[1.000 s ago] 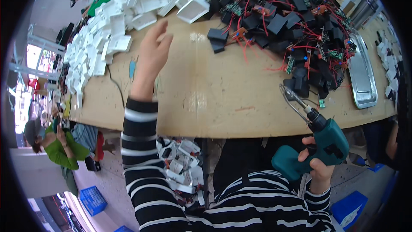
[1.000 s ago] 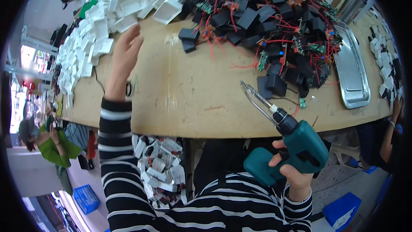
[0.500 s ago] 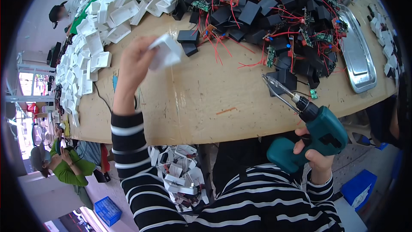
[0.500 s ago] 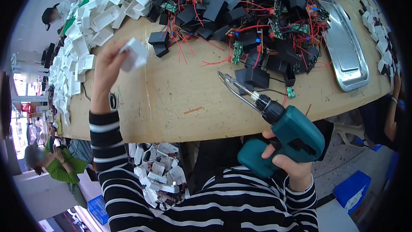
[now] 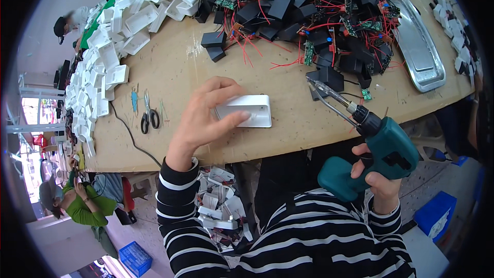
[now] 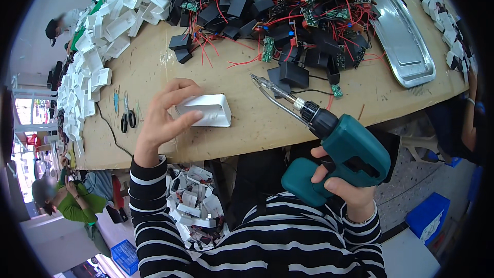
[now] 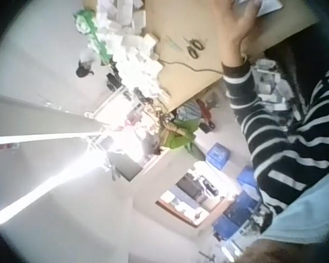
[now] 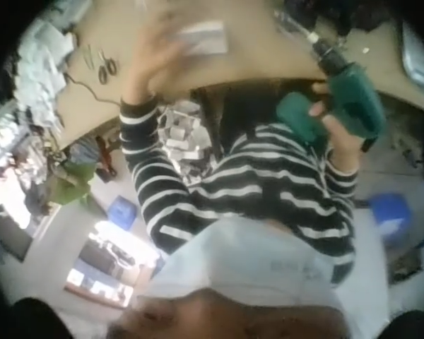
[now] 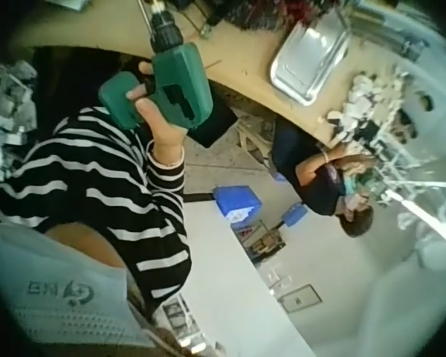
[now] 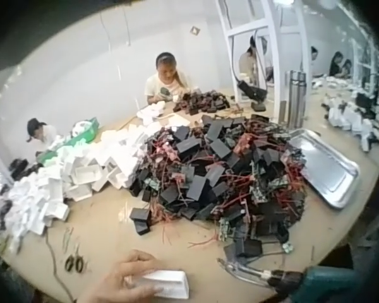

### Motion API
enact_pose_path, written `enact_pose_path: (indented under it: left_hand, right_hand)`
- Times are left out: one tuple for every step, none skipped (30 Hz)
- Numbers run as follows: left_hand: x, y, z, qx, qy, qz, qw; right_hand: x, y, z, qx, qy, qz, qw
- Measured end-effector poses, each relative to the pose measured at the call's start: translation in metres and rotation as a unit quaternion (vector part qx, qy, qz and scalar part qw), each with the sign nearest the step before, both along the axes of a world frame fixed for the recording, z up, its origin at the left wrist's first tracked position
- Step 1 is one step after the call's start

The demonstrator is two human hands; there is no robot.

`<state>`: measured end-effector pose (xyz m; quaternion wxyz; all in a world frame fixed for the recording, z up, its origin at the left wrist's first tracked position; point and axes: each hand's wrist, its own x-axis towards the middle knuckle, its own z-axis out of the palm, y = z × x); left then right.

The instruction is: Soldering wires and electronic components into plastic housings at a manual workstation.

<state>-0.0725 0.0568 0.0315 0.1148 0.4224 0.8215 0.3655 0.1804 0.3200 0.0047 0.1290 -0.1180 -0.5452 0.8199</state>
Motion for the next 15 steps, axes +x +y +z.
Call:
enact_pose_path:
  left_hand:
    - [-0.010,-0.004,-0.003,0.001,0.000,-0.004,1.000]
    - [-0.022,-0.010,-0.006,0.019,0.026,0.018,0.999]
    - [-0.033,-0.010,-0.007,0.038,0.053,0.040,0.997]
    - [-0.044,-0.001,-0.007,0.039,0.052,0.037,0.997]
    - [-0.056,0.010,-0.004,0.026,0.142,0.073,0.987]
    - [-0.068,0.019,-0.003,0.013,0.231,0.108,0.967]
    - [-0.084,0.028,-0.006,0.015,0.232,0.106,0.967]
    - [-0.099,0.033,-0.013,-0.009,0.247,0.093,0.965]
    - [-0.108,0.035,-0.018,-0.033,0.261,0.081,0.961]
    - [-0.109,0.042,-0.020,-0.030,0.179,0.100,0.978]
    - [-0.108,0.043,-0.019,-0.029,0.180,0.097,0.978]
    - [-0.104,0.041,-0.018,-0.040,0.171,0.097,0.980]
    - [-0.102,0.041,-0.019,-0.050,0.160,0.092,0.982]
    - [-0.104,0.032,-0.026,-0.036,0.155,0.095,0.983]
    - [-0.103,0.017,-0.026,-0.038,0.153,0.095,0.983]
  right_hand:
    - [0.000,0.000,-0.001,-0.004,0.006,0.001,1.000]
    - [0.000,-0.001,-0.001,-0.005,0.007,0.001,1.000]
    - [-0.001,-0.001,0.000,-0.008,0.006,0.009,1.000]
    - [-0.001,-0.002,0.000,-0.009,0.002,0.015,1.000]
    - [-0.001,-0.002,0.000,-0.008,0.003,0.012,1.000]
    - [0.000,-0.002,0.000,-0.007,0.004,0.007,1.000]
    - [0.000,-0.003,0.000,-0.007,0.006,0.002,1.000]
    - [0.000,-0.003,0.000,-0.007,0.008,0.002,1.000]
    - [0.000,-0.003,0.000,-0.006,0.005,0.002,1.000]
    - [0.001,-0.003,0.000,-0.004,0.001,-0.002,1.000]
    - [0.001,-0.003,0.000,-0.004,0.001,-0.004,1.000]
    - [0.000,-0.003,0.000,-0.006,0.001,-0.012,1.000]
    - [0.001,-0.003,-0.001,-0.007,-0.002,-0.024,1.000]
    - [0.002,-0.003,-0.001,-0.007,-0.004,-0.026,1.000]
    - [0.001,-0.003,0.000,-0.007,-0.003,-0.024,1.000]
